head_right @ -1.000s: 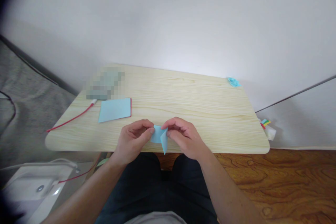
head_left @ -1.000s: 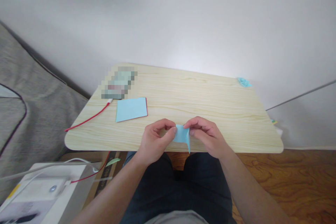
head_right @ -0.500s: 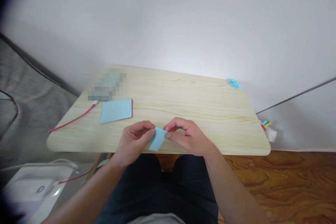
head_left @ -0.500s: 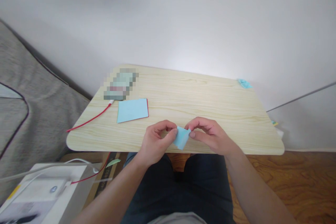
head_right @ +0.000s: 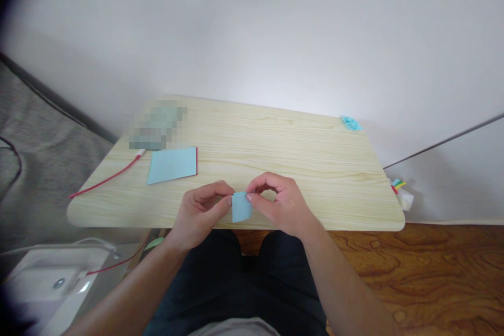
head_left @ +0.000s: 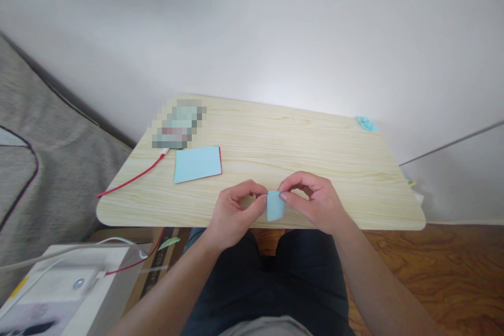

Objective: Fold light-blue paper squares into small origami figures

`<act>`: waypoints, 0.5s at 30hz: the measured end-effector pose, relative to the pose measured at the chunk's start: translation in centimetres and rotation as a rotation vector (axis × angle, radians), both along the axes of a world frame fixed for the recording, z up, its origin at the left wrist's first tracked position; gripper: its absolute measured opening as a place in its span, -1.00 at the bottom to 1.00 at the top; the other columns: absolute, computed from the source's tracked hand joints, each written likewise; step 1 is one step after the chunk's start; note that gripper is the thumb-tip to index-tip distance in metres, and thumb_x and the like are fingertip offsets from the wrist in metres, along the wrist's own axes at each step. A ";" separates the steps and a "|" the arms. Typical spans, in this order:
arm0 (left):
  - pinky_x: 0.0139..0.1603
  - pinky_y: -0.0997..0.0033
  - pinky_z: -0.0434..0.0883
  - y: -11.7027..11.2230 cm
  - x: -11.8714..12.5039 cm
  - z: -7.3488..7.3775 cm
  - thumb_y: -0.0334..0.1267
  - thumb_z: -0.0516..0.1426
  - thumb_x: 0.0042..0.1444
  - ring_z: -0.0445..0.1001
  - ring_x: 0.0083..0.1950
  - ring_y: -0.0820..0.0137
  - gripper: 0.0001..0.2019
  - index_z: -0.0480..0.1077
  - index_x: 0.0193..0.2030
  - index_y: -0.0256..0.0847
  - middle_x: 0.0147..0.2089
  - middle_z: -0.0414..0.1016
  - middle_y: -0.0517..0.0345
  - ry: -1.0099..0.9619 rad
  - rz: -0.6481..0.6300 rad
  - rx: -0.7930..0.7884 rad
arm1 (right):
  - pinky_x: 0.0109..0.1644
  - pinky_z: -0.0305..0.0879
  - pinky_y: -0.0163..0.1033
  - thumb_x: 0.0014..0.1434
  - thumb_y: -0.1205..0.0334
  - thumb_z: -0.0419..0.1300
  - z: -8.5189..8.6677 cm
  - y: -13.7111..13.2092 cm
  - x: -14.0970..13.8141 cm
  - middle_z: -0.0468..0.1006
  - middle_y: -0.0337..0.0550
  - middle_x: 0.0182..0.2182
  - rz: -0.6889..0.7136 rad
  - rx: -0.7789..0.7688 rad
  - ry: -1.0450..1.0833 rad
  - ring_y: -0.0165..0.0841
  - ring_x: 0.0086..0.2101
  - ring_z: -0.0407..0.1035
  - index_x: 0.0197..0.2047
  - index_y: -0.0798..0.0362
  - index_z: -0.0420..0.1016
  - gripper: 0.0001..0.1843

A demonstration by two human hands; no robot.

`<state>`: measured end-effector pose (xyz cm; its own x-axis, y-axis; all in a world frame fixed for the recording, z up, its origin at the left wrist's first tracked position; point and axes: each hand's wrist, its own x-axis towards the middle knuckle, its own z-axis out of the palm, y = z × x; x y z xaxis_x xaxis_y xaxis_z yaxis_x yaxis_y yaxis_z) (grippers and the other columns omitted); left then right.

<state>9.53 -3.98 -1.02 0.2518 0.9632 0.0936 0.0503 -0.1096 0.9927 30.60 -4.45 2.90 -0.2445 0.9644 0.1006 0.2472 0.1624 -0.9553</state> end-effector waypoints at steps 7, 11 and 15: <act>-0.22 0.37 0.37 0.0 0.0 0.1 -0.20 0.24 0.18 0.44 -0.29 0.35 -0.85 0.57 -0.28 -0.23 -0.35 0.53 0.08 -0.007 -0.022 0.020 | -0.10 0.44 -0.17 0.22 0.22 0.32 0.0 -0.1 -0.4 0.62 -0.17 -0.25 -0.026 -0.031 0.068 -0.31 -0.23 0.50 -0.17 -0.02 0.58 -0.90; -0.16 0.35 0.38 -0.1 -0.3 0.0 -0.20 0.22 0.20 0.44 -0.23 0.33 -0.85 0.55 -0.24 -0.22 -0.31 0.52 0.08 -0.020 -0.037 0.043 | -0.11 0.44 -0.19 0.23 0.23 0.31 0.0 -0.2 -0.5 0.61 -0.19 -0.26 -0.036 -0.025 0.067 -0.33 -0.24 0.50 -0.16 -0.02 0.55 -0.90; -0.15 0.35 0.38 -0.2 -0.3 0.1 -0.19 0.24 0.18 0.44 -0.22 0.33 -0.85 0.53 -0.22 -0.21 -0.30 0.51 0.09 -0.010 -0.032 0.077 | -0.07 0.45 -0.17 0.22 0.23 0.31 0.2 -0.3 -0.5 0.62 -0.18 -0.24 -0.026 -0.006 0.071 -0.32 -0.22 0.51 -0.14 -0.03 0.53 -0.87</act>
